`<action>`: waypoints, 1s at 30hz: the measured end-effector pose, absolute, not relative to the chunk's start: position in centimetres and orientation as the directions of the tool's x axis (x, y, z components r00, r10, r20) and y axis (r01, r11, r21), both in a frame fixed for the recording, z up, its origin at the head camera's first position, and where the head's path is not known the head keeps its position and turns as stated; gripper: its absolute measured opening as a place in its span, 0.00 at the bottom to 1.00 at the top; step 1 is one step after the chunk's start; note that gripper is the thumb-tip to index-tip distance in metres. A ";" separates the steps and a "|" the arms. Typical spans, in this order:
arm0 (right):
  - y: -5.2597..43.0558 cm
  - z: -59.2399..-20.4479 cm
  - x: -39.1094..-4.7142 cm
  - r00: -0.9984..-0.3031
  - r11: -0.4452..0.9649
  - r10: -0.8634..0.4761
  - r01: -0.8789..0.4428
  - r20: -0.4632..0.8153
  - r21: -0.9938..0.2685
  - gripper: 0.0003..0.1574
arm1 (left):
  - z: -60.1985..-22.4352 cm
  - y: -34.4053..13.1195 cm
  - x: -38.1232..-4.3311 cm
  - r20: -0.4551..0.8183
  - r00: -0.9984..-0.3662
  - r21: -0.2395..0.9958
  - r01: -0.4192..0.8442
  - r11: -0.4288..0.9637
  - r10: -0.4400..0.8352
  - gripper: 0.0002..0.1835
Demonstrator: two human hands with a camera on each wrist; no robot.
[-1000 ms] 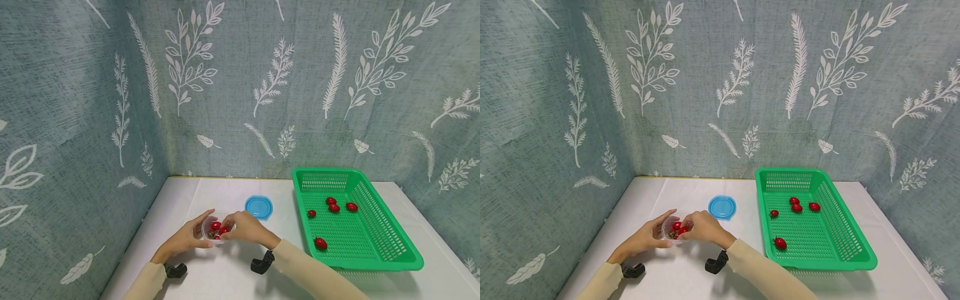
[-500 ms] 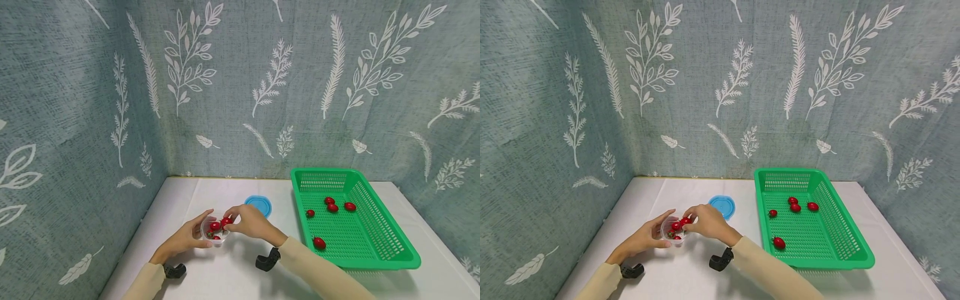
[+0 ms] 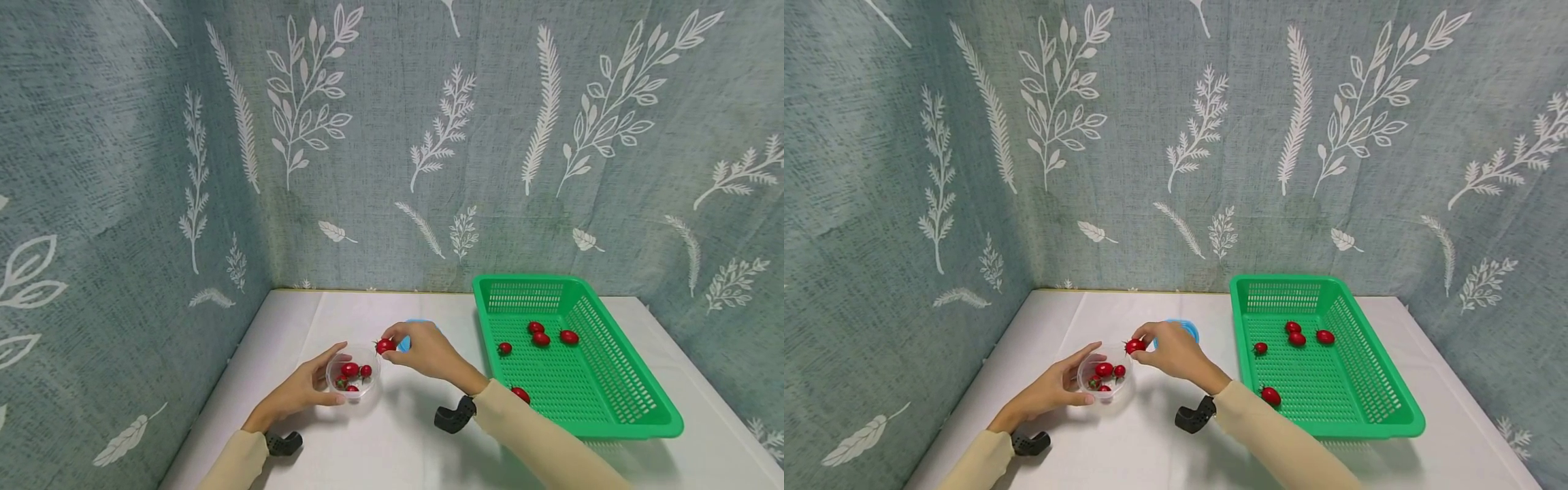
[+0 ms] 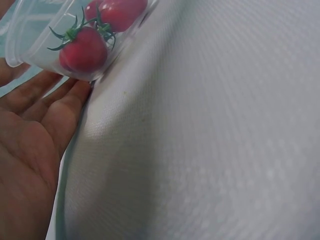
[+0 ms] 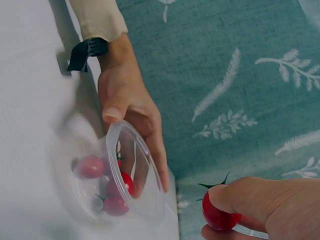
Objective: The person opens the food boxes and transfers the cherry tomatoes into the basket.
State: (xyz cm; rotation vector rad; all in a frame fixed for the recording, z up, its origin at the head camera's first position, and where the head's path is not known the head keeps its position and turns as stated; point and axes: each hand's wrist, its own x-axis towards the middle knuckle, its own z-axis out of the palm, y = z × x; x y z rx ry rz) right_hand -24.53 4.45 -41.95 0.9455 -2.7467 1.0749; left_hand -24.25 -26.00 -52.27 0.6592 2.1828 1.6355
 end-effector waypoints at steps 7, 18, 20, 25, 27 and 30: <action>5.8 -41.8 -24.9 -0.830 0.575 -0.501 -0.531 0.245 -0.622 0.11 | -52.3 -26.0 -24.4 -0.001 -0.842 0.955 0.159 0.252 0.539 0.58; 8.4 -41.7 -25.3 -0.865 0.612 -0.440 -0.485 0.240 -0.625 0.15 | -52.7 -26.4 -24.4 0.031 -0.811 0.969 0.167 0.181 0.585 0.57; 8.9 -41.7 -25.4 -0.865 0.617 -0.435 -0.489 0.251 -0.617 0.15 | -52.7 -26.5 -24.4 0.021 -0.815 0.964 0.170 0.205 0.579 0.57; 10.2 -41.5 -25.7 -0.868 0.606 -0.429 -0.483 0.251 -0.633 0.14 | -52.4 -26.4 -24.5 0.008 -0.831 0.949 0.182 0.258 0.556 0.57; 10.7 -41.5 -25.7 -0.873 0.600 -0.425 -0.469 0.238 -0.648 0.14 | -52.4 -26.3 -24.5 0.012 -0.830 0.951 0.182 0.250 0.558 0.57; 11.6 -41.5 -25.8 -0.883 0.596 -0.415 -0.446 0.219 -0.668 0.12 | -52.4 -26.3 -24.4 0.011 -0.830 0.951 0.182 0.251 0.558 0.57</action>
